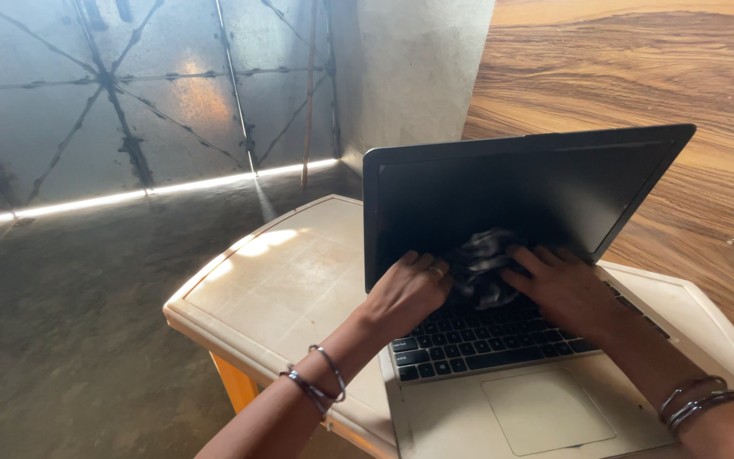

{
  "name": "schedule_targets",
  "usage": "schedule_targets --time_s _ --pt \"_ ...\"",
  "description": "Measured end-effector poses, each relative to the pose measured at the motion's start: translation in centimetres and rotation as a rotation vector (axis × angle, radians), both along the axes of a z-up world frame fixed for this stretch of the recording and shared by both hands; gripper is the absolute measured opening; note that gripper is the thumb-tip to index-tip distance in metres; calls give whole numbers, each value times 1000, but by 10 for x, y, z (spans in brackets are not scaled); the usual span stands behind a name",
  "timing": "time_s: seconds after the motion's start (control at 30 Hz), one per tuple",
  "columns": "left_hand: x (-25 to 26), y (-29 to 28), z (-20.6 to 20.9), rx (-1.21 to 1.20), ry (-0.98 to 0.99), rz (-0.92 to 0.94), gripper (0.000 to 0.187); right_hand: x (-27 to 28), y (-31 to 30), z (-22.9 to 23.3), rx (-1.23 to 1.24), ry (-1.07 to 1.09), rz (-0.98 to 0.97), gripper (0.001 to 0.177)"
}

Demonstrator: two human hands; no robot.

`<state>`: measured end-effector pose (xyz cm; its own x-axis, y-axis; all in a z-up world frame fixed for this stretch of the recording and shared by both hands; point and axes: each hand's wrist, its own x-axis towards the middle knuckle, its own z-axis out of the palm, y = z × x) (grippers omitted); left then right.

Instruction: The person wipes the side of a dark refrigerator with a cloth while sitting on the floor. They then move to a small table and clean a laptop, wiping the keyboard, screen, and exterior casing with the same cloth.

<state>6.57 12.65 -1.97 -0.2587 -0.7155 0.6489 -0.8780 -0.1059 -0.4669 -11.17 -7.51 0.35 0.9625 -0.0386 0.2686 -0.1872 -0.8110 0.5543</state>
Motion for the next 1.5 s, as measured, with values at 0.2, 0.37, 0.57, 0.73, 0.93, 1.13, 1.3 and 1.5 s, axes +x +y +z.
schedule_targets --time_s 0.2,0.37,0.57,0.73,0.93,1.13,1.3,1.5 --pt "-16 -38 7 99 6 -22 9 -23 -32 -2 82 -74 -10 60" --pt "-32 -76 9 145 33 -41 8 -39 -52 2 260 -15 -233 64" --pt "-51 -114 12 190 37 -42 9 -53 -78 1 307 -36 -358 62" --pt "-67 -142 13 196 20 -63 9 -65 -99 -5 306 -121 -396 55" --pt "-83 -173 20 94 -10 -139 11 -76 -124 -19 145 -387 -327 45" --pt "-103 -180 54 -64 -29 -241 12 -85 -123 -6 112 -658 -311 43" --pt "-96 -169 94 -201 -140 -192 10 -85 -104 19 122 -837 -206 43" --pt "-76 -131 131 -286 -177 -166 11 -73 -81 49 50 -894 -73 46"
